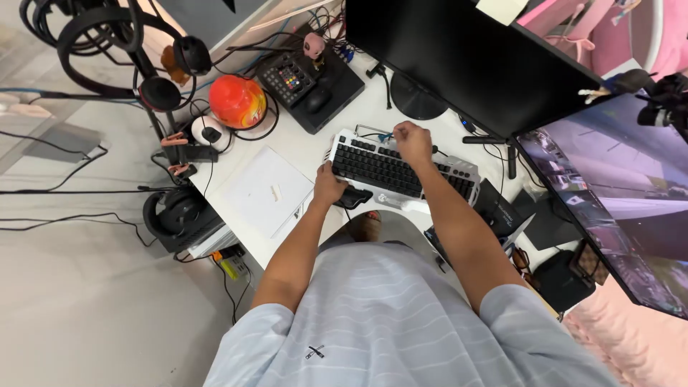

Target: Modify or repair a computer keyboard by applying paper or tape under the keycaps.

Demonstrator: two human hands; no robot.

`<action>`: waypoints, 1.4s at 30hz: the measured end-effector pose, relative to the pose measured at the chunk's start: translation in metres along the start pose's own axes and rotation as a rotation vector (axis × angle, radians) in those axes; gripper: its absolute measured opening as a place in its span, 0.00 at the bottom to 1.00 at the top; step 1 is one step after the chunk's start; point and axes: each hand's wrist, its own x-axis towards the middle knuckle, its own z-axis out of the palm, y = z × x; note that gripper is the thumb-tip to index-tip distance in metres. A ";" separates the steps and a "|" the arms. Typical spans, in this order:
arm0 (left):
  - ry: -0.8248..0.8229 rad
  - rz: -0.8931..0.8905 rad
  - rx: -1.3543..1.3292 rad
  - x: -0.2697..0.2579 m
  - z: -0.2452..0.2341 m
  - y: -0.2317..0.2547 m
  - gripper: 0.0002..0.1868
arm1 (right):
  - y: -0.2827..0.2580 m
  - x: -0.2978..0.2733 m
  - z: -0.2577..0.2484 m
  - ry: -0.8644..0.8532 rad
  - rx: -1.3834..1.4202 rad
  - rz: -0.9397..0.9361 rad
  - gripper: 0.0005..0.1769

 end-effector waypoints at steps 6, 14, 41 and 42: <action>-0.020 -0.050 0.107 -0.018 -0.007 0.024 0.54 | 0.044 0.014 -0.003 0.004 -0.351 -0.081 0.06; -0.032 -0.131 0.405 -0.038 -0.011 0.057 0.69 | 0.024 0.010 -0.004 -0.007 -0.422 -0.280 0.04; -0.011 -0.276 0.463 -0.046 -0.012 0.050 0.72 | -0.054 0.059 0.058 -0.193 -0.371 -0.347 0.06; -0.011 -0.269 0.464 -0.046 -0.011 0.050 0.73 | -0.057 0.056 0.054 -0.178 -0.416 -0.369 0.06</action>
